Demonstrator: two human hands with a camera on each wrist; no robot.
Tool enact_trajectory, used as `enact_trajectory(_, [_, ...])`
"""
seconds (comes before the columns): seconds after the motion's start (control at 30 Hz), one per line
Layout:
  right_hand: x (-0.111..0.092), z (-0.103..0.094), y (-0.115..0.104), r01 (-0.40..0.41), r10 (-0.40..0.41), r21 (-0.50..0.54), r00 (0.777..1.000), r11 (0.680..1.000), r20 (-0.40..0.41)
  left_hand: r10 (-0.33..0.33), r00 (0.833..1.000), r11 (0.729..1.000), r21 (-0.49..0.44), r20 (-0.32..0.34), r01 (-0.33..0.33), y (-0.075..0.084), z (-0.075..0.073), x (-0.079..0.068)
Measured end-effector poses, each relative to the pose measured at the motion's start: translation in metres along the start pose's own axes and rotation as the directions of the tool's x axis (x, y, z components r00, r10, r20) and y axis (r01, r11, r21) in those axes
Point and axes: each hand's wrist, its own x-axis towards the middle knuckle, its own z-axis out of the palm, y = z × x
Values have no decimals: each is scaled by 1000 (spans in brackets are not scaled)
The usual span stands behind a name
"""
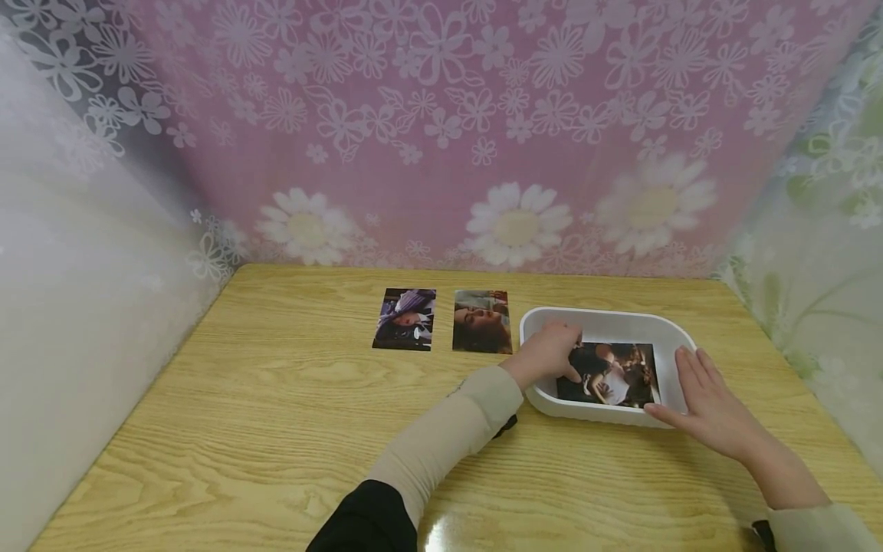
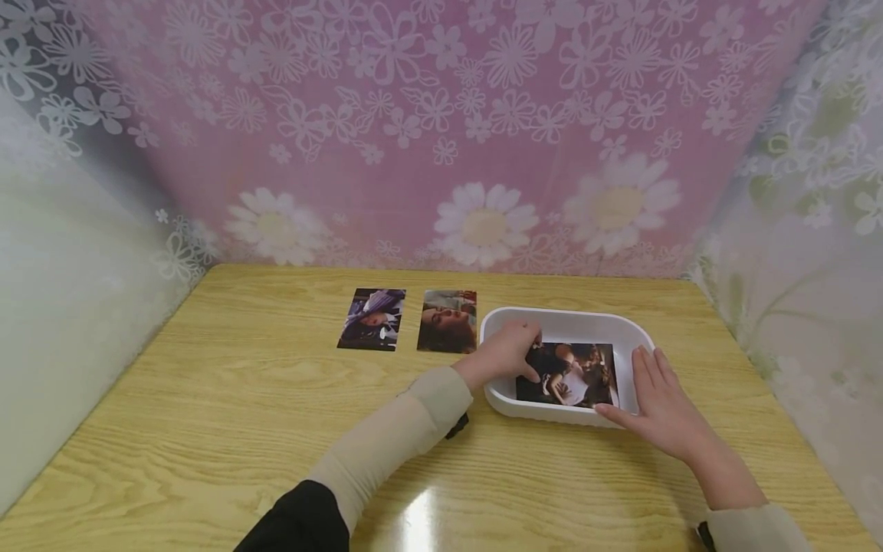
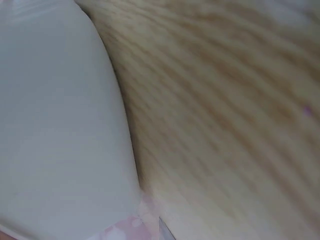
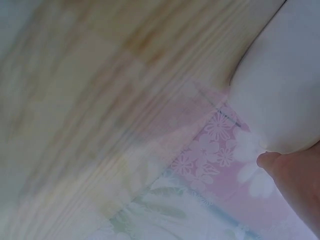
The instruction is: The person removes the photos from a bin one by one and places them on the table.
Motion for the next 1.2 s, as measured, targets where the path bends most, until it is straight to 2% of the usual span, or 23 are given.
enact_trajectory(0.13, [0, 0, 0, -2, 2, -4, 1000, 1000, 1, -7, 1000, 999, -50, -16, 6, -1, -1, 1])
enact_trajectory(0.33, [1, -2, 0, 1, -1, 2, 1000, 1000, 0, 1, 999, 997, -75, -45, -4, -3, -1, 1])
enact_trajectory(0.5, [1, -1, 0, 0, 0, 8, 1000, 1000, 0, 4, 995, 978, -209, -99, -24, -4, -3, 1])
enact_trajectory(0.67, [0, -1, 0, -4, 4, 5, 1000, 1000, -3, 47, 991, 939, -334, -125, -87, -6, -5, -1])
enact_trajectory(0.8, [0, 0, 0, -4, 4, 4, 1000, 1000, -1, 32, 990, 901, -424, -138, -89, -8, -7, -3])
enact_trajectory(0.9, [0, 1, 0, -4, 4, 6, 1000, 1000, 2, 3, 985, 867, -490, -170, -87, -10, -10, -5])
enact_trajectory(1.1, [1, -1, -1, -17, 17, 9, 1000, 1000, 11, -93, 961, 813, -578, -259, -77, -19, -20, -9])
enact_trajectory(1.13, [1, -1, -1, -20, 20, 7, 1000, 1000, 13, -119, 958, 799, -598, -262, -65, -21, -23, -10])
enact_trajectory(1.2, [1, -1, -1, -25, 25, 7, 1000, 1000, 15, -170, 953, 752, -658, -250, -39, -26, -29, -13])
